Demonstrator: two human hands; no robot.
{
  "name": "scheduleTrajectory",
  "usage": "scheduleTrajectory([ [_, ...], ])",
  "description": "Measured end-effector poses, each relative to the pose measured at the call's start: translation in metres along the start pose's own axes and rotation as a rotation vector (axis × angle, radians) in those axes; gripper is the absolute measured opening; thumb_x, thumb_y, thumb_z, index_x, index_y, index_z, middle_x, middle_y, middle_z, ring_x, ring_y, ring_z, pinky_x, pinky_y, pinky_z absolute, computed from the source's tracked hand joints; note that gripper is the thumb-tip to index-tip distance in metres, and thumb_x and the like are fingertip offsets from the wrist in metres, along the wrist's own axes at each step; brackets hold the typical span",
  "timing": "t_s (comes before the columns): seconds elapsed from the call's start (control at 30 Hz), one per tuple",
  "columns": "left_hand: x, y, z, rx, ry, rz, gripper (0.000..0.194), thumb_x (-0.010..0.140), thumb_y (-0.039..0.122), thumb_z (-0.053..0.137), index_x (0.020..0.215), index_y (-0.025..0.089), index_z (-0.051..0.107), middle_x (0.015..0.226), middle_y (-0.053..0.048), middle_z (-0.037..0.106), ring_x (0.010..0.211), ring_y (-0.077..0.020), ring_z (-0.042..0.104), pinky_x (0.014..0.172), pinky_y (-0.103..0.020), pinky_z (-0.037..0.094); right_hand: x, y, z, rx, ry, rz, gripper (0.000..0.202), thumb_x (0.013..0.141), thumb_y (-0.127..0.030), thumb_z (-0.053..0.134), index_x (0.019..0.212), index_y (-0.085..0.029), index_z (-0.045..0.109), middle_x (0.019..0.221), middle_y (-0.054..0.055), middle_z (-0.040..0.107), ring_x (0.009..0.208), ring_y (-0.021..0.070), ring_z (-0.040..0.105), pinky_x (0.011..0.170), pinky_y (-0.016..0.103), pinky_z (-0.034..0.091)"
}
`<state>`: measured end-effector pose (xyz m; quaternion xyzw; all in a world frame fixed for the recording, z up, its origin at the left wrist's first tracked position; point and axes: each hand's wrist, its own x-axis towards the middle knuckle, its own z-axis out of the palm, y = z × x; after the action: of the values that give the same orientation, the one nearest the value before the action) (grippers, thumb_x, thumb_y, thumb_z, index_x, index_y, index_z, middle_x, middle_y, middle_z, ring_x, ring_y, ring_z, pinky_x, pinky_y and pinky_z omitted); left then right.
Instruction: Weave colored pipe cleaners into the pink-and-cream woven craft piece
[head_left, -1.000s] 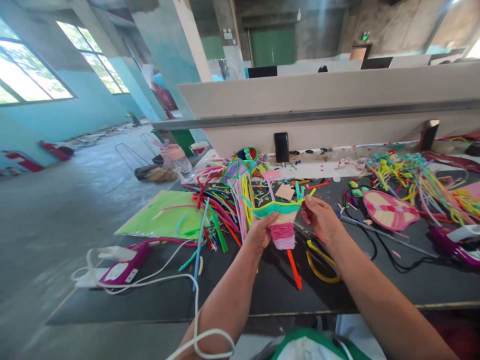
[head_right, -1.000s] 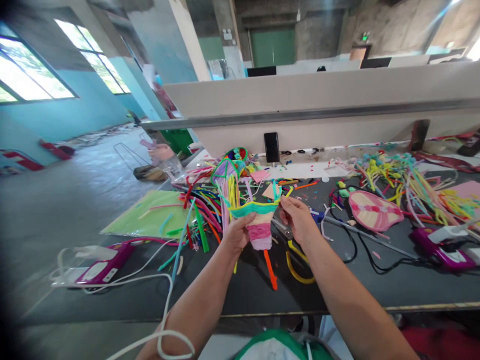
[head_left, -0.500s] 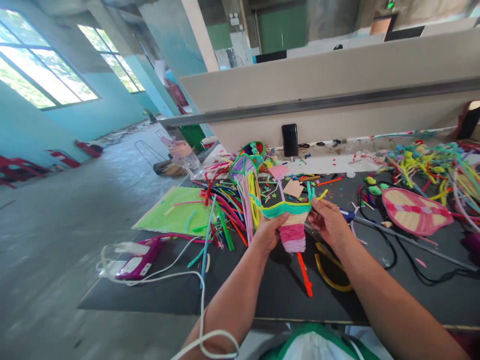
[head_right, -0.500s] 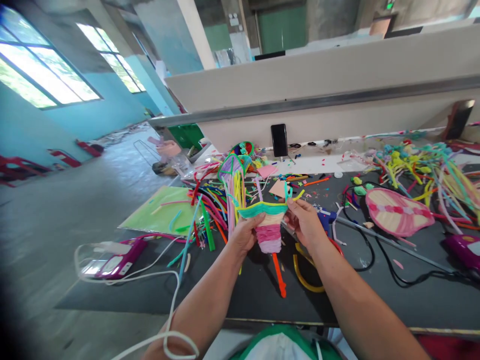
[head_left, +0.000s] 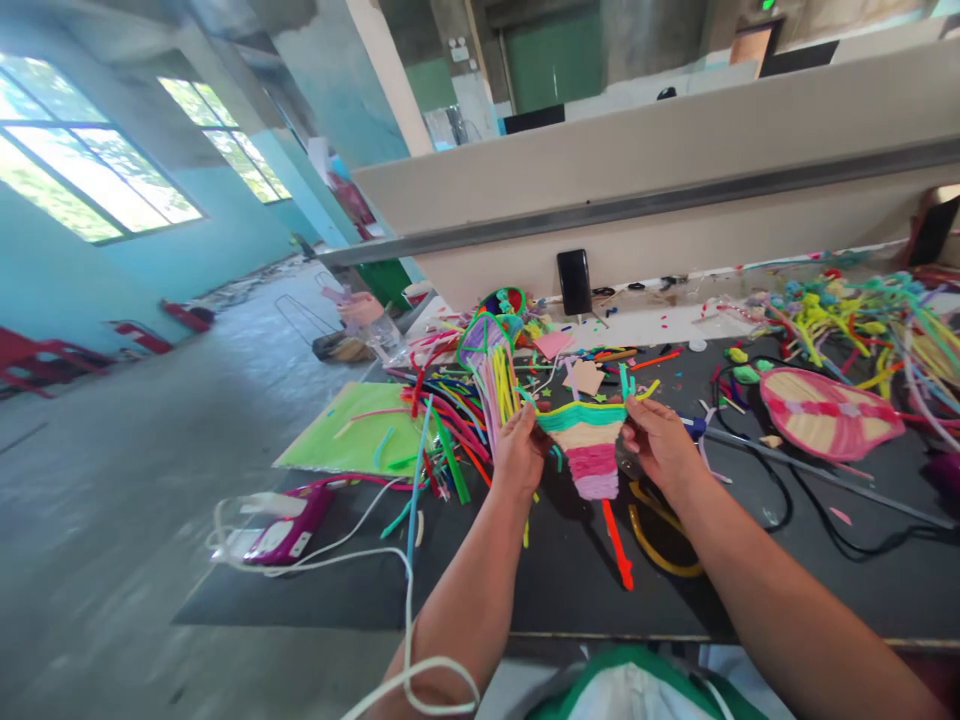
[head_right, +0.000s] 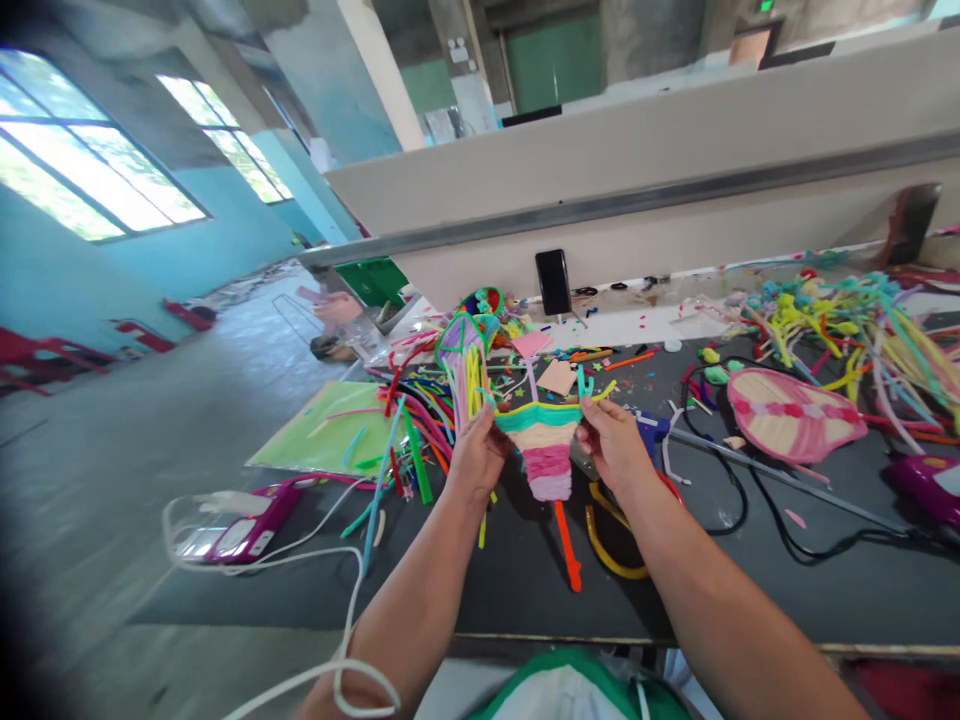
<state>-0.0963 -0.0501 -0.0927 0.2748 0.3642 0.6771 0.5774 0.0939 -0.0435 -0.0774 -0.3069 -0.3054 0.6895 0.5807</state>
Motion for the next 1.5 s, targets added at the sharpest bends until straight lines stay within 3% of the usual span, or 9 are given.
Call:
scheduleTrajectory([
  [0.13,0.0,-0.002,0.0,0.026,0.018,0.0,0.033,0.068,0.045,0.074,0.079,0.014,0.068,0.067,-0.004,0.068,0.064,-0.0175,0.066,0.068,-0.032,0.052,0.001,0.002,-0.001,-0.017,0.018,-0.006,0.03,0.06,-0.037,0.08,0.069,-0.016,0.06,0.049,-0.006,0.047,0.042,0.0054,0.04,0.036,0.017,0.026],
  [0.37,0.0,-0.005,-0.001,0.021,0.024,0.019,0.035,0.068,0.047,0.073,0.076,0.014,0.068,0.066,-0.003,0.066,0.059,-0.0144,0.063,0.062,-0.029,0.05,0.002,0.006,-0.002,-0.016,0.082,-0.042,0.033,0.059,-0.033,0.082,0.061,-0.017,0.052,0.046,-0.007,0.044,0.04,0.0052,0.04,0.035,0.017,0.027],
  [0.7,0.0,-0.005,-0.001,0.018,-0.034,0.003,0.038,0.073,0.048,0.069,0.088,0.014,0.067,0.075,-0.007,0.069,0.076,-0.0217,0.067,0.076,-0.036,0.052,0.004,0.009,-0.007,0.022,0.053,-0.064,0.03,0.061,-0.031,0.081,0.065,-0.016,0.056,0.051,-0.006,0.044,0.044,0.0057,0.044,0.036,0.017,0.03],
  [0.83,0.003,-0.006,-0.002,0.008,-0.011,0.031,0.032,0.074,0.045,0.068,0.086,0.016,0.065,0.079,-0.006,0.069,0.072,-0.018,0.066,0.073,-0.033,0.053,0.007,0.011,-0.011,0.042,0.058,-0.051,0.031,0.059,-0.03,0.082,0.064,-0.016,0.054,0.05,-0.007,0.043,0.043,0.0059,0.043,0.035,0.017,0.03],
  [1.03,0.001,-0.004,0.0,0.047,0.044,-0.042,0.023,0.075,0.033,0.068,0.086,0.014,0.06,0.081,-0.008,0.066,0.07,-0.0175,0.065,0.07,-0.035,0.055,0.013,0.012,-0.02,0.1,0.111,-0.059,0.035,0.054,-0.029,0.083,0.062,-0.016,0.052,0.049,-0.007,0.043,0.042,0.0058,0.044,0.033,0.016,0.03],
  [1.17,0.0,0.017,-0.002,0.127,0.104,-0.042,0.03,0.068,0.015,0.069,0.096,0.017,0.057,0.084,-0.005,0.064,0.074,-0.016,0.065,0.074,-0.036,0.054,0.017,0.014,-0.026,0.14,0.131,-0.056,0.034,0.055,-0.03,0.081,0.062,-0.016,0.051,0.048,-0.007,0.043,0.041,0.0059,0.043,0.032,0.016,0.029],
  [1.23,0.007,0.038,-0.009,0.223,0.095,0.03,0.03,0.069,0.015,0.066,0.098,0.017,0.057,0.084,-0.004,0.063,0.075,-0.0154,0.065,0.076,-0.036,0.054,0.018,0.015,-0.027,0.162,0.148,-0.044,0.032,0.056,-0.028,0.08,0.062,-0.017,0.051,0.048,-0.007,0.043,0.041,0.0058,0.042,0.032,0.016,0.029],
  [1.37,0.034,0.08,-0.035,0.533,0.256,0.137,0.022,0.069,0.013,0.06,0.091,0.015,0.056,0.073,-0.002,0.06,0.064,-0.0104,0.062,0.072,-0.03,0.053,0.017,0.016,-0.024,0.19,0.168,0.003,0.028,0.057,-0.025,0.078,0.062,-0.017,0.051,0.047,-0.007,0.044,0.039,0.0052,0.041,0.031,0.015,0.028],
  [1.5,0.058,0.092,-0.052,0.773,0.314,0.116,0.017,0.069,0.017,0.059,0.085,0.013,0.057,0.06,0.001,0.055,0.052,-0.0115,0.056,0.058,-0.028,0.05,0.015,0.016,-0.021,0.19,0.166,-0.009,0.025,0.06,-0.026,0.075,0.062,-0.017,0.052,0.046,-0.007,0.043,0.038,0.0051,0.04,0.031,0.015,0.028],
])
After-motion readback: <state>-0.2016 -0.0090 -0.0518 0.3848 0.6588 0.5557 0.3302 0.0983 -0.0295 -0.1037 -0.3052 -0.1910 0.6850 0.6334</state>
